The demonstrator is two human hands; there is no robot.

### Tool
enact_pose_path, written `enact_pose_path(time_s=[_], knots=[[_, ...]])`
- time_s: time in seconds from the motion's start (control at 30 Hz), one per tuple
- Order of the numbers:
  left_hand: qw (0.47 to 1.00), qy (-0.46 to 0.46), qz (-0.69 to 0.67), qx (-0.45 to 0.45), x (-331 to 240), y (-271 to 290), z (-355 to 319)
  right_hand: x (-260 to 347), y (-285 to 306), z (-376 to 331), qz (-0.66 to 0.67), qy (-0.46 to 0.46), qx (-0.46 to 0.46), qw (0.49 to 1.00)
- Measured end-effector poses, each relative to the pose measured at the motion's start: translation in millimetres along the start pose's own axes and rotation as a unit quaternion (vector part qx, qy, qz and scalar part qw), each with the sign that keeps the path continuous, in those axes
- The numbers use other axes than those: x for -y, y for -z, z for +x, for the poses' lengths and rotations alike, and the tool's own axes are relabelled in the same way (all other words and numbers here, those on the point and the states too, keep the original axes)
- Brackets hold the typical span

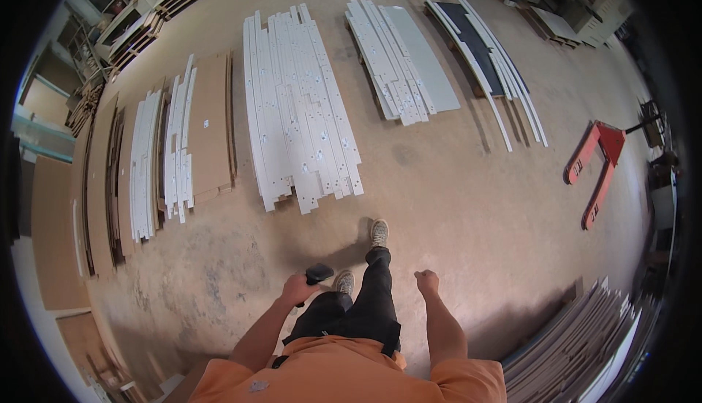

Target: The person scans white rectangular panels with a handheld barcode scanner and uses a yellow tool to mark or deburr edges. They repeatedly pick up panels from a table, scan them, and place them into stacks on the floor, then return to the table to continue the cycle.

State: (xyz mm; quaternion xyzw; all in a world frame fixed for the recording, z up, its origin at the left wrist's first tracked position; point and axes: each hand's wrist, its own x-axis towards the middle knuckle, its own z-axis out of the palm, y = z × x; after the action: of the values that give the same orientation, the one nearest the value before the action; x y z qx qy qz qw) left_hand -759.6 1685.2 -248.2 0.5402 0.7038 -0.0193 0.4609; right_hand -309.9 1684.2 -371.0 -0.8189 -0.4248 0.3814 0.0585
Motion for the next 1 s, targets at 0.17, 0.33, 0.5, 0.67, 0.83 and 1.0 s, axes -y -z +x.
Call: enact_pose_path(time_s=[0.17, 0.33, 0.5, 0.67, 0.83, 1.0], knots=[[0.989, 0.045, 0.124, 0.072, 47.7, -5.0, -17.0, -137.3, -36.5, -174.2, 0.058, -0.149, 0.003, 0.987], [0.944, 0.092, 0.275, 0.155, 64.8, -20.7, -44.6, -191.8, -99.4, -325.0, 0.268, -0.276, -0.051, 0.922], [0.933, -0.021, 0.327, 0.147, 19.8, -64.4, -59.6, -212.9, -158.7, -399.1, 0.312, -0.319, -0.174, 0.878], [0.913, -0.136, 0.374, 0.090, -79.4, -155.6, -82.7, -256.8, -159.2, -449.4, 0.409, -0.288, -0.198, 0.843], [0.868, -0.288, 0.390, 0.112, -172.5, -303.8, -183.1, -348.2, -156.3, -545.5, 0.311, -0.347, -0.344, 0.815], [0.786, -0.442, 0.317, 0.294, -211.5, -462.8, -368.3, -450.8, -183.8, -685.1, 0.466, -0.524, -0.369, 0.610]])
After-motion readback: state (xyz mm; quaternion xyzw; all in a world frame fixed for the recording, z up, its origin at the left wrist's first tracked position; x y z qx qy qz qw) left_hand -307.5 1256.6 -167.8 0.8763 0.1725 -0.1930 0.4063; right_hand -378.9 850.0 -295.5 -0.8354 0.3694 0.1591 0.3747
